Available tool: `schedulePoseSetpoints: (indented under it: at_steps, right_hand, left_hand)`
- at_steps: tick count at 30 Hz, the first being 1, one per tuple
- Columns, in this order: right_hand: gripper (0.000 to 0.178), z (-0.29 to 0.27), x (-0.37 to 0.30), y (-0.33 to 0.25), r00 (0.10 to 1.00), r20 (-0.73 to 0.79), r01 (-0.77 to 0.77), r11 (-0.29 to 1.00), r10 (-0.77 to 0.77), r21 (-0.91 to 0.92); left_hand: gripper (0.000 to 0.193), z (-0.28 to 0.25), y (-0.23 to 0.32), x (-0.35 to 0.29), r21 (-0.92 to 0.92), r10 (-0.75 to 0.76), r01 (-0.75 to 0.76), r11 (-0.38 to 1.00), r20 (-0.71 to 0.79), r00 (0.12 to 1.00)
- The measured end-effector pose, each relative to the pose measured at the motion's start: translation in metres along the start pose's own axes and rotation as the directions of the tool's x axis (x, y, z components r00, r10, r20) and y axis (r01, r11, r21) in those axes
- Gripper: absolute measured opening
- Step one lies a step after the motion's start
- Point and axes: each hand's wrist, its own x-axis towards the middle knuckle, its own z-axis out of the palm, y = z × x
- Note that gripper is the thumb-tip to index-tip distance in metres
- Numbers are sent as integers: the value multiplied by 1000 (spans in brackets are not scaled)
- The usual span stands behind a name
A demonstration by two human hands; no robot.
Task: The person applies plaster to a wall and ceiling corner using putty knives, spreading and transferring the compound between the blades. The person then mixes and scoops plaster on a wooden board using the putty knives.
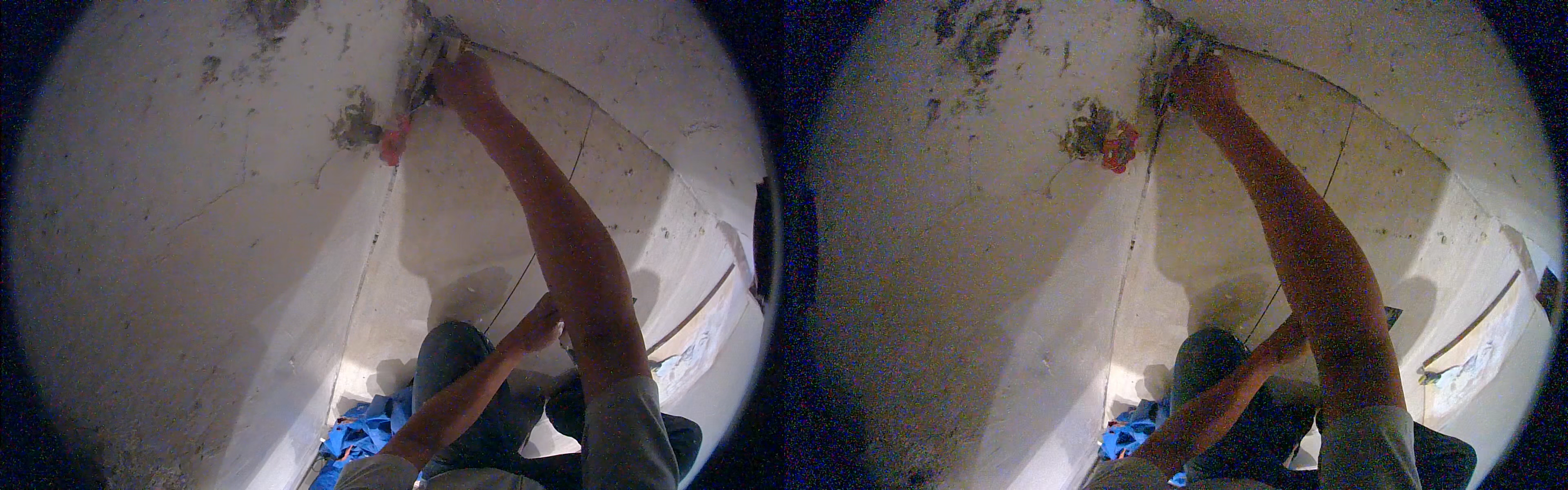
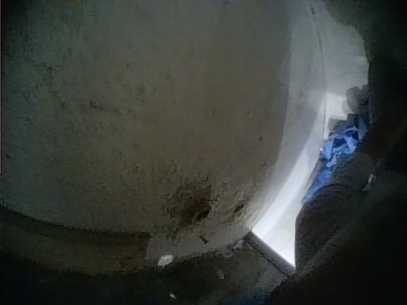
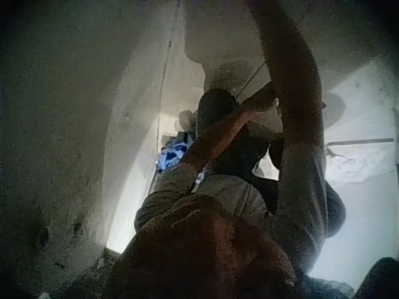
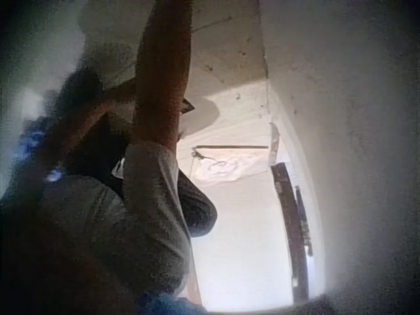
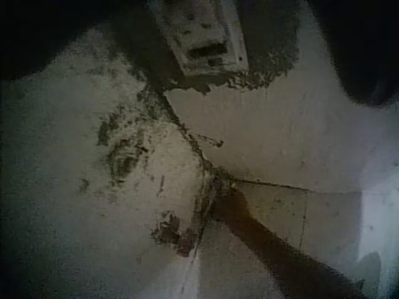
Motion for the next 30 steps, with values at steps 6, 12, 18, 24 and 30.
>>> schedulePoseSetpoints:
  at_steps: [6, 12, 18, 24, 30]
  right_hand:
    - [25, -8, -12, -2, 879, -132, -268, 705, 457, 657]
    - [32, 22, -18, 1, 970, -143, -63, 772, 196, 633]
    - [26, 34, -12, 8, 934, -259, -32, 777, 247, 628]
    - [35, 43, 18, 15, 791, -514, -81, 888, 333, 452]
    - [32, -25, 6, -6, 940, -276, 150, 970, -200, -192]
  left_hand:
    - [34, 6, 20, 6, 210, 92, -127, 969, 169, 981]
    - [41, -8, -20, -8, 63, 25, -27, 998, 32, 999]
    - [48, 4, 39, -10, -221, -151, 167, 961, 87, 985]
    - [43, 8, 13, -5, 526, 404, -376, 763, 66, 912]
    - [25, 2, 68, 0, -217, 214, -158, 963, 262, 941]
